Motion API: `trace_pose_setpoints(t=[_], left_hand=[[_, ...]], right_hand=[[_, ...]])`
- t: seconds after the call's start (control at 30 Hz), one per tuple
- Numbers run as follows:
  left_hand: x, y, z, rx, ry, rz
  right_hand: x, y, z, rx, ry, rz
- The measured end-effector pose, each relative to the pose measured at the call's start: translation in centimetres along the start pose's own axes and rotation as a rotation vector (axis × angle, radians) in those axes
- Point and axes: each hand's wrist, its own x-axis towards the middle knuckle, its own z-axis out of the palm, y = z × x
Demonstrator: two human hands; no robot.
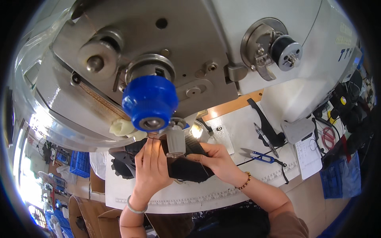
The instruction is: The person stitches a boot upper using a sewing machine, places it into a box, and sews another boot piece with the sewing machine.
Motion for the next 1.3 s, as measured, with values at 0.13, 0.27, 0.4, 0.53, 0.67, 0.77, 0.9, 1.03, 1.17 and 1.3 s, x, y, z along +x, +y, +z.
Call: trace_pose_setpoints(t=[0.13,0.27,0.4,0.53,0.67,0.77,0.9,1.03,1.17,1.3], left_hand=[[0.1,0.8,-0.1,-0.011,-0.008,-0.009],[0.5,1.9,-0.2,0.065,-0.021,-0.054],[0.5,1.9,0.0,0.028,0.014,-0.055],[0.3,1.7,0.1,0.100,-0.031,-0.050],[0.3,1.0,0.1,0.015,-0.051,-0.050],[0.4,0.9,0.0,-0.013,-0.059,-0.058],[0.2,1.4,0.0,0.021,-0.097,-0.111],[-0.1,1.8,1.1,-0.032,-0.028,-0.158],[-0.6,1.9,1.8,-0.141,0.114,-0.081],[-0.7,2.1,0.9,-0.077,0.002,-0.096]], right_hand=[[0.0,-0.5,-0.2,-0.010,0.016,0.042],[0.2,-1.1,-0.3,0.106,0.042,0.030],[0.3,-1.3,-0.3,0.038,0.007,-0.046],[0.0,-1.2,0.0,0.163,0.063,0.056],[0.1,-0.6,0.1,0.138,0.030,0.102],[0.1,-0.1,0.0,0.071,0.035,0.047],[0.0,0.2,-0.8,0.008,-0.065,0.097],[0.1,0.6,-1.3,-0.151,-0.097,0.041],[0.5,1.0,-1.5,-0.204,-0.097,-0.006],[0.4,0.6,-1.7,-0.185,-0.161,0.017]])
